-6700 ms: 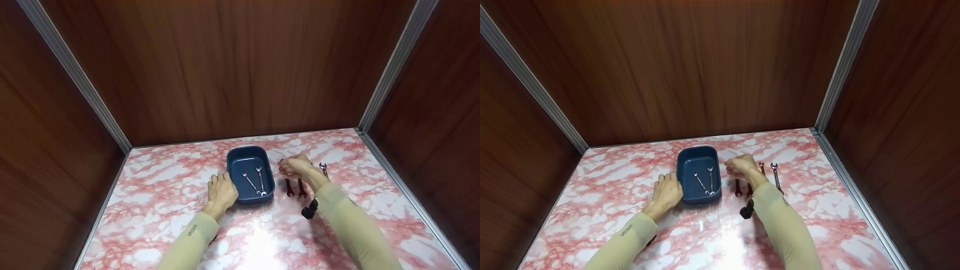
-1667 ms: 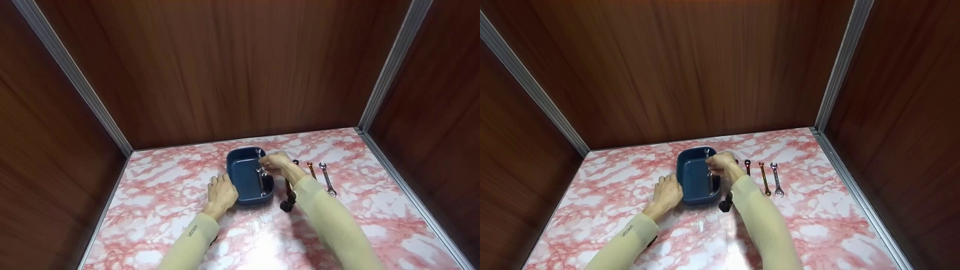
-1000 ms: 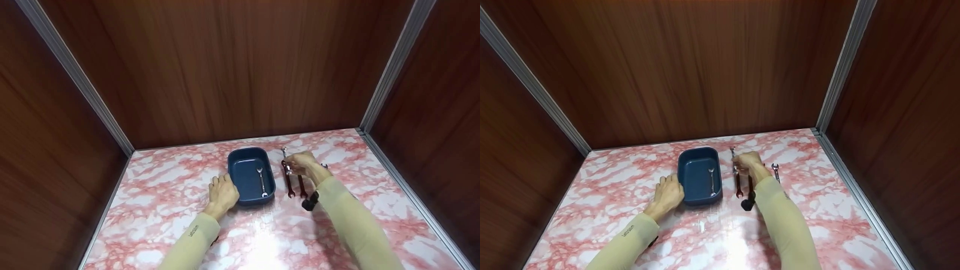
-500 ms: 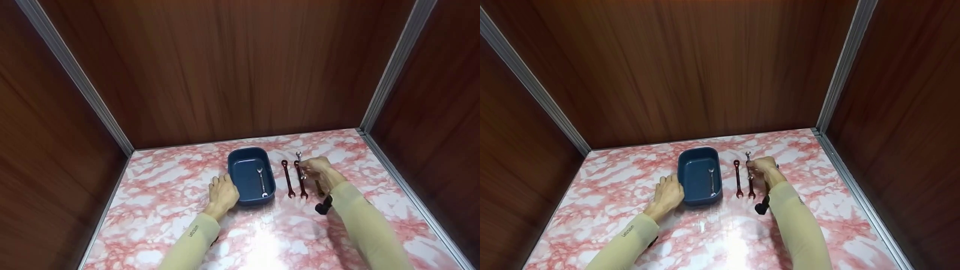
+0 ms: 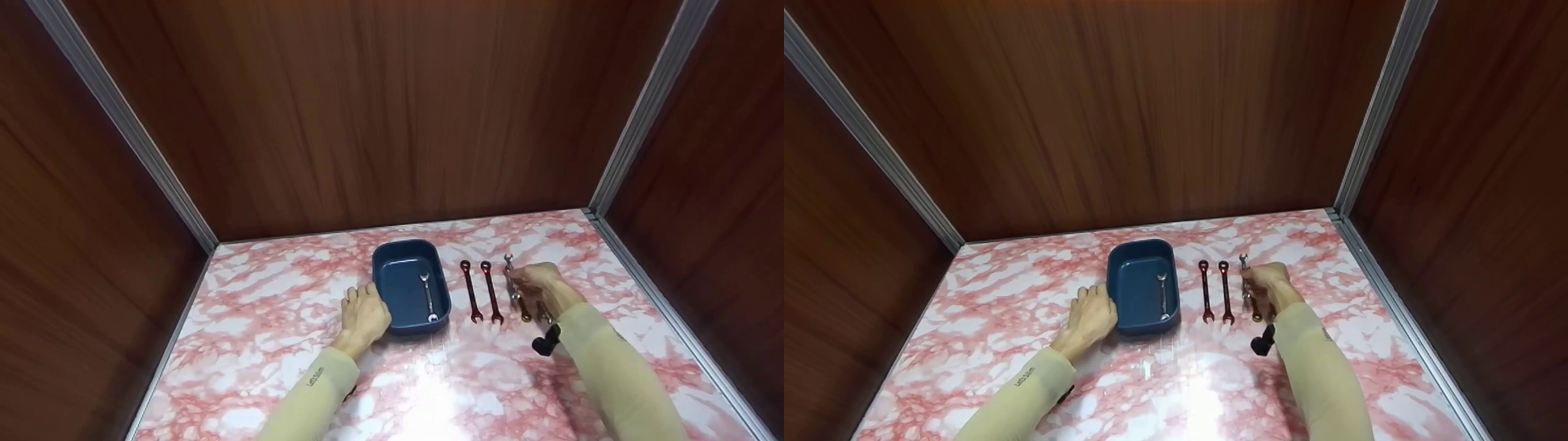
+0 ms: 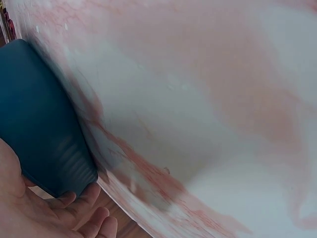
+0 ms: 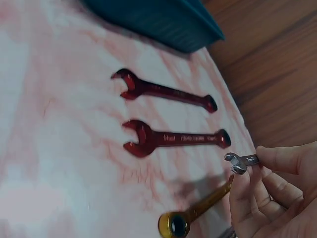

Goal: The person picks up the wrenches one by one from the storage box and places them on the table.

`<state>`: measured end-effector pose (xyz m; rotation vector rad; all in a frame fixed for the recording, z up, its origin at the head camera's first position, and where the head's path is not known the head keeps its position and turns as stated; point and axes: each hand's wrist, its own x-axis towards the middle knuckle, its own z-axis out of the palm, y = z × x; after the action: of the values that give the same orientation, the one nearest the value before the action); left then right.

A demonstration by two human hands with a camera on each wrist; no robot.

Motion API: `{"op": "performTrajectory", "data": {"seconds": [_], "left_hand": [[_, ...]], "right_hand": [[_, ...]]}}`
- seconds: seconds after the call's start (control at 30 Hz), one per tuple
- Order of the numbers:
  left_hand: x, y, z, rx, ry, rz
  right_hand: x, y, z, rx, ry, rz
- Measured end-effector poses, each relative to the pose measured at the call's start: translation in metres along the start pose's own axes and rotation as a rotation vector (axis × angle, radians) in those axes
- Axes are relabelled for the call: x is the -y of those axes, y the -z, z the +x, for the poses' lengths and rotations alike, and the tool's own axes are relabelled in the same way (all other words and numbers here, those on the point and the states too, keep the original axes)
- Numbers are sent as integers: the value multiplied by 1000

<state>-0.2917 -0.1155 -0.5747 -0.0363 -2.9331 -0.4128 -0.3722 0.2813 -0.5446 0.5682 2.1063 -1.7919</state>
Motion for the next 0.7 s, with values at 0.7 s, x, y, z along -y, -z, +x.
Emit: {"op": "performTrajectory", "data": {"seconds": [0.7], "left_hand": [[0, -5, 0, -32, -2, 5]], "right_hand": [[-31, 56, 7, -63, -44, -54]]}}
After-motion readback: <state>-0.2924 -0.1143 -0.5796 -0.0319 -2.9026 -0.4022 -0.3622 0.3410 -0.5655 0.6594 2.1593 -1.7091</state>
